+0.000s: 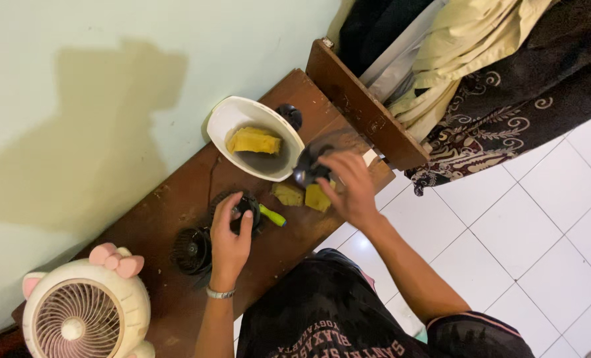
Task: The person disassembles a small black fan, uses a green screwdriver to adjust internal components, and reassembles the fan. The person handles the fan housing, blades, and motor parts on a wooden table.
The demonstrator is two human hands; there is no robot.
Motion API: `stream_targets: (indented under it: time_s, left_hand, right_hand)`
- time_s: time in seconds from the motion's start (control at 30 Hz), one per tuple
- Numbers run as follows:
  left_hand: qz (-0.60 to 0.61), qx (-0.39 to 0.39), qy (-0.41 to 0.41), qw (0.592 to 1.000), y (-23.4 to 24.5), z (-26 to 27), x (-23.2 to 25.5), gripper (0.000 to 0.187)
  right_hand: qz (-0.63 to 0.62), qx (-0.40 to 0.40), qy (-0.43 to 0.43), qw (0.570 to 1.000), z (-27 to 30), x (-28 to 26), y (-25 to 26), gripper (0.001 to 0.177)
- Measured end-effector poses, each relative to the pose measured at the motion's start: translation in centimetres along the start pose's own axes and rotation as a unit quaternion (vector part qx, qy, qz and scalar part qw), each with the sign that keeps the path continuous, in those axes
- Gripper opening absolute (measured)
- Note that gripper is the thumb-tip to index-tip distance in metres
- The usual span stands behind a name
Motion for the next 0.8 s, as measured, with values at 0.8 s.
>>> stream_targets:
  time_s: [0.8]
  left_hand:
    - [0.162,-0.009,-0.266,0.950,10.1,4.3,12.3,0.035]
  right_hand:
    - [-0.489,-0.096,-0.345,0.796,6.9,-11.7,-6.1,0.060]
Point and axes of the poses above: each hand's wrist, its own z-axis away from the middle knuckle, its own y-axis out of the back of the hand, x = y × z, the point moved 4 cm from there along -z, towards the middle knuckle, and after that the axes turned 6 degrees about -y, right-handed, at the moved point
